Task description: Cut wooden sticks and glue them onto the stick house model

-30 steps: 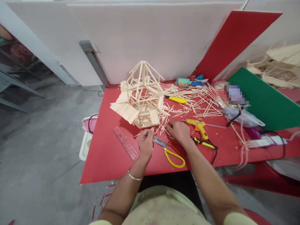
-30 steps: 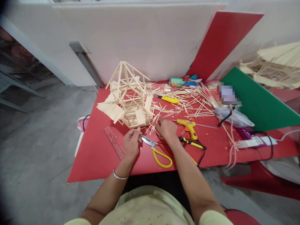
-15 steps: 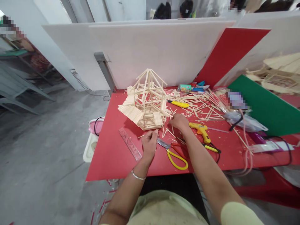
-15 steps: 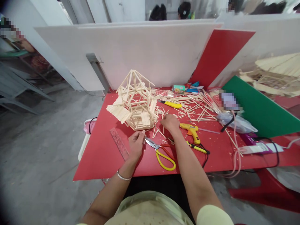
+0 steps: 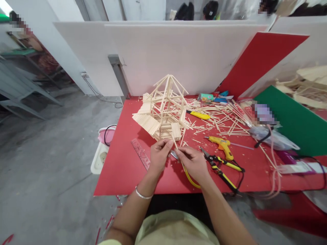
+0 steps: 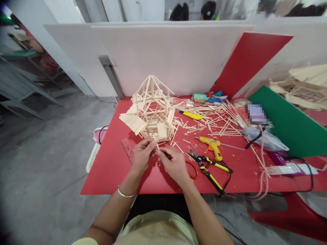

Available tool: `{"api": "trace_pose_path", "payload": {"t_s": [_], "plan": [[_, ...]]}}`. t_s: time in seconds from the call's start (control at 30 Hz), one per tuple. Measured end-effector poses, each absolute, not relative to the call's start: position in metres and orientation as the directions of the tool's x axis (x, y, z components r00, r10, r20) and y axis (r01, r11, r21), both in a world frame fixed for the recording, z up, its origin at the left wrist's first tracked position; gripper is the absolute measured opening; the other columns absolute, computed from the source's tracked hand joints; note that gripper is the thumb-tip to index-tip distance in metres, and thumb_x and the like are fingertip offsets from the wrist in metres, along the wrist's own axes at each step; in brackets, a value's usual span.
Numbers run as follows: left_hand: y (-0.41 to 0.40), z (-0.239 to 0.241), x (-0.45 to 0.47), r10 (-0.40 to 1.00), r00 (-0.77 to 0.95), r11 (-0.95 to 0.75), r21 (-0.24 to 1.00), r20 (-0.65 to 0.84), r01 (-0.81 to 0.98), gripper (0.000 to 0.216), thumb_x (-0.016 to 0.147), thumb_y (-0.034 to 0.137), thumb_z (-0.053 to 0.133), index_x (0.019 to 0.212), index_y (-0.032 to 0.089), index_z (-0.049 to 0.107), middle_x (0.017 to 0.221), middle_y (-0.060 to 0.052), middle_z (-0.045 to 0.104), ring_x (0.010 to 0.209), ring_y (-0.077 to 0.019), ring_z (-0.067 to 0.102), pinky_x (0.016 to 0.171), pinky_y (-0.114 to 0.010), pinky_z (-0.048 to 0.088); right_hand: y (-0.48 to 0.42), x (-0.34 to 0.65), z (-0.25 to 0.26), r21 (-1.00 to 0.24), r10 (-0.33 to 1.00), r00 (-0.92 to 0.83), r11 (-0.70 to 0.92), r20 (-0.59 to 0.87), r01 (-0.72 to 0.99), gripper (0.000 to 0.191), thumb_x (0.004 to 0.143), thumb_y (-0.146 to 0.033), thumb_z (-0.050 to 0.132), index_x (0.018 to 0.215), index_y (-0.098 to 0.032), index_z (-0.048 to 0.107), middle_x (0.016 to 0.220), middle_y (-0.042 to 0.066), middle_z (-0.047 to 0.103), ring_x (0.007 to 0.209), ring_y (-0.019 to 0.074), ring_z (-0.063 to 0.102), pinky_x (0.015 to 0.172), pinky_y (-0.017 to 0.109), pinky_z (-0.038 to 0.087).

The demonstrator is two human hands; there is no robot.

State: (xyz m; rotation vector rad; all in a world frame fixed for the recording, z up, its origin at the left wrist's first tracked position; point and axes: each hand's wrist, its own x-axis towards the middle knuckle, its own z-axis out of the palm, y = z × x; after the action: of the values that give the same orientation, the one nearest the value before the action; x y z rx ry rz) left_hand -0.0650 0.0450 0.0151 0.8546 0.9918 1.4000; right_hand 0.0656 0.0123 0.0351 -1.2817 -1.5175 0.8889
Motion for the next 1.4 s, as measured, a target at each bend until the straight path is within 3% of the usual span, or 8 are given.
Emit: {"api": "trace_pose_path", "payload": {"t_s": [0.1, 0.23, 0.37, 0.57, 0.73, 1.03, 1.2, 1.4], "plan": [[0.053, 0.022, -0.071, 0.995, -0.100, -0.016, 0.945, -0.018, -0.327, 0.034, 0.071, 0.047, 0.082, 0.067, 0.016, 0.069, 0.053, 0.004, 0.052, 0.045, -0.0063, 0.042, 0.044, -0.020, 0.034, 0.018, 0.056, 0.028, -0.957, 0.985, -0.033, 0.170, 0.167, 0.237, 0.024, 0.090, -0.044, 0.065, 0.091, -0.022, 0.077, 0.081, 0.003, 0.074, 0.071, 0.0165, 0.065, 0.066, 0.027, 0.053], [0.063, 0.025, -0.076, 0.988, -0.151, -0.070, 0.966, 0.032, -0.248, 0.031, 0.075, 0.044, 0.079, 0.065, 0.016, 0.068, 0.049, 0.005, 0.047, 0.045, -0.0067, 0.039, 0.044, -0.021, 0.032, 0.015, 0.049, 0.021, -0.996, 0.997, -0.076, 0.005, -0.002, 0.093, 0.033, 0.089, -0.052, 0.063, 0.093, -0.022, 0.074, 0.065, -0.002, 0.065, 0.053, 0.0120, 0.055, 0.050, 0.024, 0.047], [0.069, 0.017, -0.075, 0.985, -0.165, -0.076, 0.975, 0.041, -0.208, 0.032, 0.078, 0.043, 0.077, 0.066, 0.016, 0.067, 0.050, 0.004, 0.049, 0.045, -0.0070, 0.040, 0.045, -0.021, 0.033, 0.012, 0.050, 0.015, -0.997, 0.993, -0.098, -0.071, -0.074, 0.030, 0.037, 0.088, -0.054, 0.063, 0.088, -0.019, 0.074, 0.065, -0.001, 0.064, 0.052, 0.0099, 0.052, 0.050, 0.022, 0.046], [0.068, 0.006, -0.071, 0.984, -0.176, -0.069, 0.963, 0.023, -0.261, 0.036, 0.080, 0.048, 0.075, 0.065, 0.016, 0.064, 0.049, 0.005, 0.047, 0.043, -0.0073, 0.041, 0.042, -0.020, 0.034, 0.015, 0.052, 0.005, -0.997, 0.991, -0.112, -0.074, -0.073, -0.004, 0.032, 0.090, -0.050, 0.064, 0.084, -0.019, 0.072, 0.068, -0.001, 0.065, 0.060, 0.0116, 0.057, 0.057, 0.024, 0.048], [0.069, 0.001, -0.074, 0.987, -0.161, -0.064, 0.954, 0.017, -0.292, 0.035, 0.082, 0.047, 0.074, 0.067, 0.017, 0.064, 0.050, 0.005, 0.048, 0.043, -0.0076, 0.043, 0.042, -0.020, 0.035, 0.017, 0.049, 0.005, -0.996, 0.990, -0.113, -0.086, -0.087, 0.008, 0.035, 0.089, -0.050, 0.065, 0.076, -0.018, 0.069, 0.065, -0.002, 0.063, 0.054, 0.0090, 0.049, 0.052, 0.022, 0.043], [0.075, -0.003, -0.067, 0.980, -0.197, -0.082, 0.965, 0.032, -0.250, 0.031, 0.082, 0.042, 0.074, 0.068, 0.016, 0.066, 0.055, 0.004, 0.051, 0.047, -0.0067, 0.043, 0.047, -0.020, 0.035, 0.025, 0.045, 0.006, -0.992, 0.995, -0.016, -0.095, -0.094, -0.084, 0.033, 0.087, -0.050, 0.068, 0.079, -0.018, 0.071, 0.064, -0.003, 0.058, 0.050, 0.0071, 0.042, 0.046, 0.021, 0.038], [0.077, 0.000, -0.062, 0.978, -0.207, -0.062, 0.956, 0.001, -0.285, 0.026, 0.079, 0.041, 0.075, 0.073, 0.016, 0.070, 0.056, 0.004, 0.053, 0.048, -0.0075, 0.045, 0.048, -0.020, 0.036, 0.030, 0.044, 0.003, -0.990, 0.995, 0.023, -0.095, -0.098, -0.103, 0.034, 0.086, -0.051, 0.068, 0.091, -0.018, 0.074, 0.063, -0.004, 0.056, 0.049, 0.0074, 0.040, 0.045, 0.021, 0.036], [0.071, 0.010, -0.063, 0.965, -0.253, -0.132, 0.959, 0.066, -0.252, 0.032, 0.080, 0.044, 0.075, 0.065, 0.016, 0.068, 0.052, 0.004, 0.050, 0.047, -0.0078, 0.041, 0.048, -0.022, 0.034, 0.025, 0.049, 0.001, -0.997, 0.999, 0.001, -0.033, -0.033, -0.069, 0.032, 0.089, -0.049, 0.065, 0.087, -0.019, 0.074, 0.064, -0.003, 0.057, 0.055, 0.0092, 0.044, 0.049, 0.022, 0.038]]}}
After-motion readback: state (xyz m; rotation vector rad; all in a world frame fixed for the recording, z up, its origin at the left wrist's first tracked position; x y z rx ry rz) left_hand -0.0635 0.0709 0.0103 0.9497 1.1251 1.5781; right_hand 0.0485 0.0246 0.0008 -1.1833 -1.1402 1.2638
